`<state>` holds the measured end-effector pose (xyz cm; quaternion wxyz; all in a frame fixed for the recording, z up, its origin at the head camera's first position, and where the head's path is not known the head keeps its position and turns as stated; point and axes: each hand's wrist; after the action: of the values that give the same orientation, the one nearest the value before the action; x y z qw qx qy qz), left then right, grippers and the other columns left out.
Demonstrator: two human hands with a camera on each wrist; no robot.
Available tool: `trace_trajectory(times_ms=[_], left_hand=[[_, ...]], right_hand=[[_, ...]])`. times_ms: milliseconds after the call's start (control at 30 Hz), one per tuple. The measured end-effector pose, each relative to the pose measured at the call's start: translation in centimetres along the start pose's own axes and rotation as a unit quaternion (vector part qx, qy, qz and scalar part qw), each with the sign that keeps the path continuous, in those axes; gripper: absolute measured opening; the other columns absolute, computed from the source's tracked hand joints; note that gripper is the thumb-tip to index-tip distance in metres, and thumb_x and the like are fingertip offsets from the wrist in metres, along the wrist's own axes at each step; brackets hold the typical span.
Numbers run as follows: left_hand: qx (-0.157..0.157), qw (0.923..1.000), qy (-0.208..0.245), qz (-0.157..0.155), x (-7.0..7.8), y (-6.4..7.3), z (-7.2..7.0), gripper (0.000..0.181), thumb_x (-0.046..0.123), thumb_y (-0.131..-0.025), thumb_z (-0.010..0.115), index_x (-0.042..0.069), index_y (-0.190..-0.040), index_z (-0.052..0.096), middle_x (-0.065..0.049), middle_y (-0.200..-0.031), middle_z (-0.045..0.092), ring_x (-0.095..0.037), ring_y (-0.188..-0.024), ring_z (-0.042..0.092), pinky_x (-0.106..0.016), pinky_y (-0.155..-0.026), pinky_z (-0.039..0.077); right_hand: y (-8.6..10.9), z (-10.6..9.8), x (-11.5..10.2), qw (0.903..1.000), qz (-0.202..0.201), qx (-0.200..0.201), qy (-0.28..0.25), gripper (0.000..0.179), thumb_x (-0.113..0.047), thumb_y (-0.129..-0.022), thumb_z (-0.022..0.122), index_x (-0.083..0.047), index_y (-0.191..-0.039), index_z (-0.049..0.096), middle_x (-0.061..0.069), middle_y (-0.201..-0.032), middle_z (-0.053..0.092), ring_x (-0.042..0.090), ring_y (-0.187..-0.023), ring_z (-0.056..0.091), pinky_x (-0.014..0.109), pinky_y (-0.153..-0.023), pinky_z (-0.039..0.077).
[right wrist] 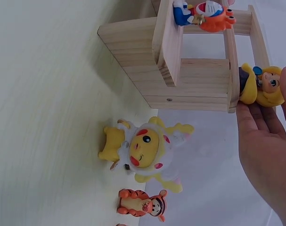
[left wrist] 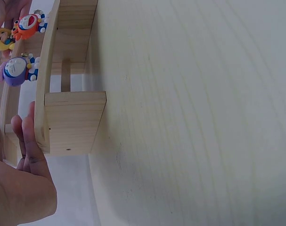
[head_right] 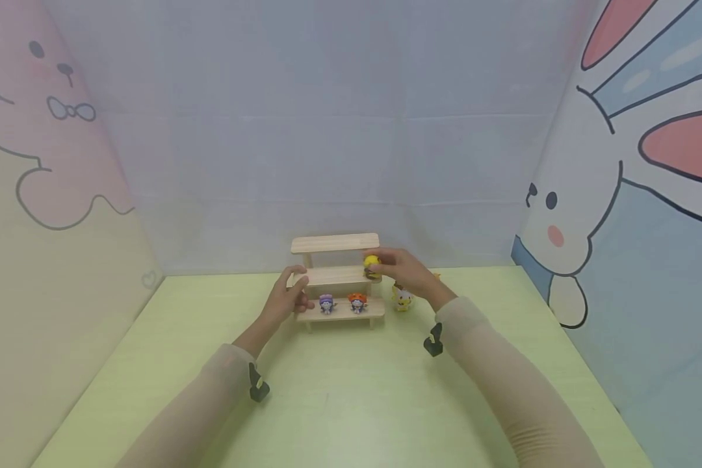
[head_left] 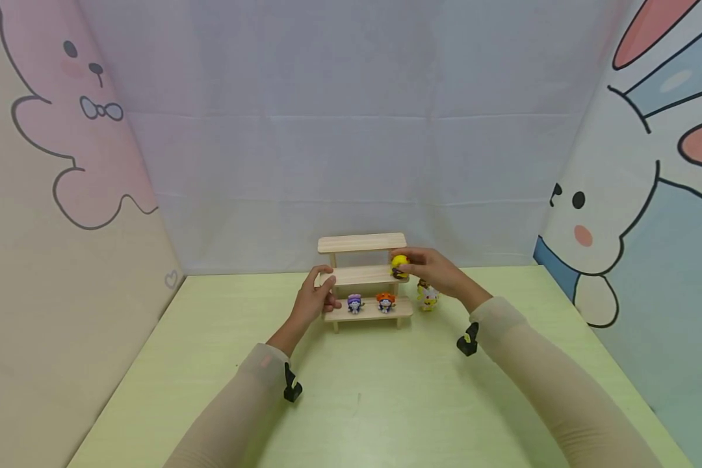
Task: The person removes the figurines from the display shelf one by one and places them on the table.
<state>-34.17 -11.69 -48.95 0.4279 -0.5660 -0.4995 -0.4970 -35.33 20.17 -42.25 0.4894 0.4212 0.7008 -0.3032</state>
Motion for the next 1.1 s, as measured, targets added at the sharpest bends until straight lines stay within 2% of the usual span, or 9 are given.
trace_trajectory(times_ms=[167, 300, 400, 467, 533, 700, 767, 933, 1100], left_hand=[[0.006, 1.0000, 0.001, -0.003, 0.0, 0.0, 0.1, 0.033, 0.033, -0.108, 0.058, 0.023, -0.139, 0.053, -0.005, -0.062, 0.064, -0.016, -0.058, 0.071, -0.023, -0.053, 0.056], [0.006, 1.0000, 0.001, -0.003, 0.1, 0.0, 0.1, 0.034, 0.031, -0.109, 0.057, 0.020, -0.141, 0.053, -0.005, -0.062, 0.064, -0.017, -0.058, 0.071, -0.023, -0.053, 0.056], [0.003, 1.0000, 0.002, -0.002, 0.1, 0.0, 0.0, 0.039, 0.028, -0.109, 0.056, 0.015, -0.145, 0.050, -0.005, -0.062, 0.063, -0.017, -0.058, 0.071, -0.023, -0.053, 0.056], [0.002, 1.0000, 0.003, -0.002, 0.1, 0.0, 0.0, 0.042, 0.028, -0.109, 0.056, 0.013, -0.148, 0.048, -0.005, -0.062, 0.063, -0.017, -0.058, 0.071, -0.023, -0.052, 0.056], [0.001, 1.0000, 0.004, -0.003, 0.1, 0.0, 0.0, 0.043, 0.029, -0.109, 0.057, 0.013, -0.147, 0.048, -0.005, -0.062, 0.063, -0.016, -0.058, 0.071, -0.023, -0.052, 0.056], [0.001, 1.0000, 0.002, -0.003, 0.1, 0.0, -0.1, 0.047, 0.034, -0.108, 0.058, 0.013, -0.148, 0.048, -0.007, -0.063, 0.064, -0.017, -0.058, 0.071, -0.023, -0.053, 0.056], [0.001, 1.0000, 0.000, -0.002, 0.1, -0.1, -0.1, 0.047, 0.035, -0.108, 0.058, 0.014, -0.148, 0.048, -0.007, -0.064, 0.063, -0.018, -0.059, 0.072, -0.023, -0.053, 0.056], [0.003, 1.0000, -0.001, -0.006, 0.2, 0.0, -0.1, 0.043, 0.032, -0.108, 0.057, 0.016, -0.147, 0.049, -0.008, -0.064, 0.063, -0.019, -0.061, 0.073, -0.023, -0.053, 0.056], [0.008, 0.9999, -0.001, -0.010, 0.2, -0.1, -0.1, 0.039, 0.030, -0.108, 0.057, 0.017, -0.145, 0.051, -0.007, -0.064, 0.062, -0.018, -0.060, 0.072, -0.023, -0.053, 0.055]], right_hand=[[0.2, -0.3, 0.2, 1.0000, 0.003, 0.001, 0.006, 0.042, -0.020, -0.108, 0.058, -0.008, -0.148, 0.055, 0.016, -0.156, 0.049, 0.032, -0.139, 0.049, 0.041, -0.100, 0.048], [0.5, -0.5, 0.1, 0.9999, 0.011, 0.002, 0.002, 0.043, -0.021, -0.108, 0.058, -0.011, -0.149, 0.055, 0.017, -0.157, 0.047, 0.032, -0.138, 0.049, 0.046, -0.101, 0.048], [0.7, -0.7, 0.2, 0.9999, 0.013, 0.001, -0.001, 0.045, -0.022, -0.108, 0.058, -0.010, -0.151, 0.052, 0.015, -0.156, 0.048, 0.030, -0.129, 0.052, 0.051, -0.093, 0.048], [0.9, -0.9, 0.4, 0.9999, 0.010, 0.001, 0.002, 0.047, -0.024, -0.108, 0.058, -0.009, -0.152, 0.050, 0.014, -0.154, 0.050, 0.031, -0.116, 0.054, 0.053, -0.085, 0.048], [1.1, -1.2, 0.5, 0.9999, 0.006, 0.003, 0.011, 0.048, -0.026, -0.108, 0.058, -0.011, -0.153, 0.050, 0.013, -0.153, 0.051, 0.035, -0.108, 0.054, 0.050, -0.079, 0.048], [1.8, -2.0, 0.9, 0.9992, 0.006, 0.019, 0.034, 0.051, -0.030, -0.107, 0.060, -0.013, -0.154, 0.049, 0.011, -0.154, 0.052, 0.037, -0.123, 0.056, 0.037, -0.080, 0.050], [2.0, -2.4, 1.1, 0.9991, 0.010, 0.024, 0.035, 0.051, -0.031, -0.107, 0.060, -0.014, -0.154, 0.049, 0.011, -0.154, 0.051, 0.035, -0.132, 0.053, 0.034, -0.086, 0.051], [2.7, -3.4, 1.6, 0.9989, 0.021, 0.027, 0.032, 0.050, -0.033, -0.107, 0.060, -0.018, -0.153, 0.049, 0.012, -0.153, 0.051, 0.035, -0.137, 0.052, 0.040, -0.094, 0.051], [3.3, -4.6, 2.2, 0.9986, 0.034, 0.031, 0.026, 0.048, -0.033, -0.107, 0.059, -0.015, -0.151, 0.049, 0.015, -0.151, 0.053, 0.039, -0.125, 0.056, 0.036, -0.079, 0.052]])
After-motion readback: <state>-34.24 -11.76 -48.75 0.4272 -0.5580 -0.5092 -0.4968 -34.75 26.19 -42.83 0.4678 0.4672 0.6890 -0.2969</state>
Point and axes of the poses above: each hand's wrist, its own y-axis away from the middle knuckle, its own z-axis out of the palm, x = y × z
